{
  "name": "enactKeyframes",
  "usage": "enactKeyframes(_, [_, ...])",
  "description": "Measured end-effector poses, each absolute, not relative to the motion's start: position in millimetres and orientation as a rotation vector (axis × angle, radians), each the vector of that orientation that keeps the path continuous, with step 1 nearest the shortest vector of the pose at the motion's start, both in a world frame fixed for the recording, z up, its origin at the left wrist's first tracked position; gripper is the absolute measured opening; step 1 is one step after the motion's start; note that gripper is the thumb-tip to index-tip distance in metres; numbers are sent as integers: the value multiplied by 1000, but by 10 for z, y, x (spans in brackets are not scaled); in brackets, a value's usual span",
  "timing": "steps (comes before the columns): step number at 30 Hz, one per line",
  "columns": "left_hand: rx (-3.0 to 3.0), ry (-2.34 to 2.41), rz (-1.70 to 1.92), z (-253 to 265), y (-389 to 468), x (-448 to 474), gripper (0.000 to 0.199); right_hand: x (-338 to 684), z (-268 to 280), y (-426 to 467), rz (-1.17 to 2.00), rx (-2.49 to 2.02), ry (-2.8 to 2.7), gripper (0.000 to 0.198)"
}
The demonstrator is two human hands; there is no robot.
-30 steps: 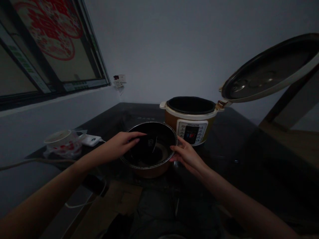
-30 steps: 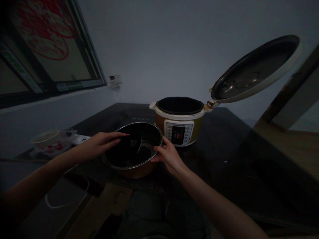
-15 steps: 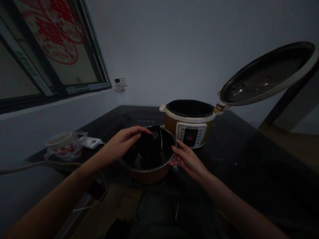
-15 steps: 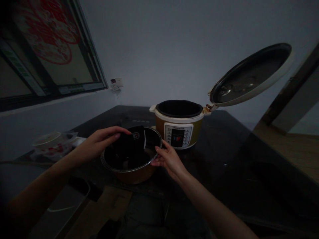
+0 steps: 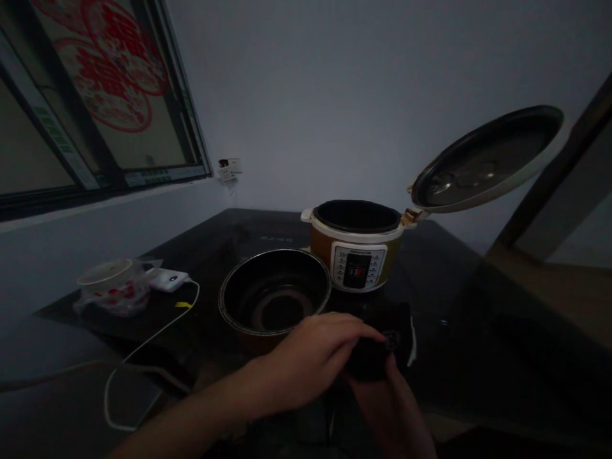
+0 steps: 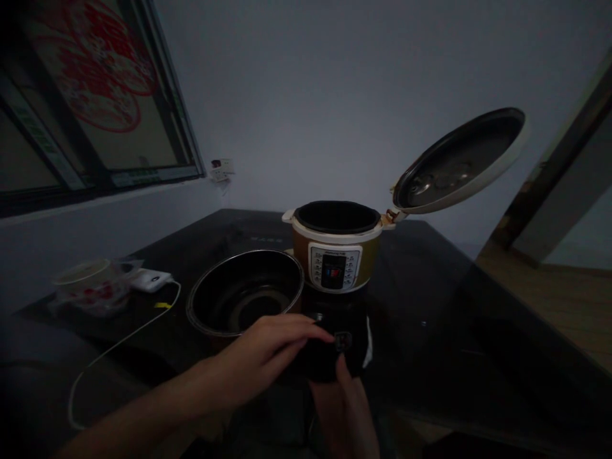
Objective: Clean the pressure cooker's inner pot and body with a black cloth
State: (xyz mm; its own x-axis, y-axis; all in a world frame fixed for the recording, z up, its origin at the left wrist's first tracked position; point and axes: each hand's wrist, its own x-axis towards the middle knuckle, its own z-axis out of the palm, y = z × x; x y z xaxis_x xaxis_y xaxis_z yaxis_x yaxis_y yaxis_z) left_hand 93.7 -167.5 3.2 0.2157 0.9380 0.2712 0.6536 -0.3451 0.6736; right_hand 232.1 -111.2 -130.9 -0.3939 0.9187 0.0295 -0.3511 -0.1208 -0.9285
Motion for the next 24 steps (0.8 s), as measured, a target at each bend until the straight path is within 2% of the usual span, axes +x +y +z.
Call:
enactKeyframes(3, [2217, 1532, 858, -49, -1656, 935, 38, 2402, -1375, -1097, 1749, -796, -981, 49])
enactKeyframes(6, [2181, 1944, 807, -81, -1605, 794, 39, 2477, -1418, -1074, 1781, -860, -830, 54])
enactKeyframes(9, [2017, 2343, 508, -130, -1529, 665, 34, 2539, -1465, -1063, 1834, -961, -618, 58])
enactKeyframes(14, [1997, 2369, 16, -207, -1433, 665, 37, 2582, -1581, -1069, 1890, -947, -520, 66])
enactKeyframes(24, [2067, 2407, -57, -232, -1385, 646, 38, 2573, -1636, -1042, 1934, -1042, -475, 65])
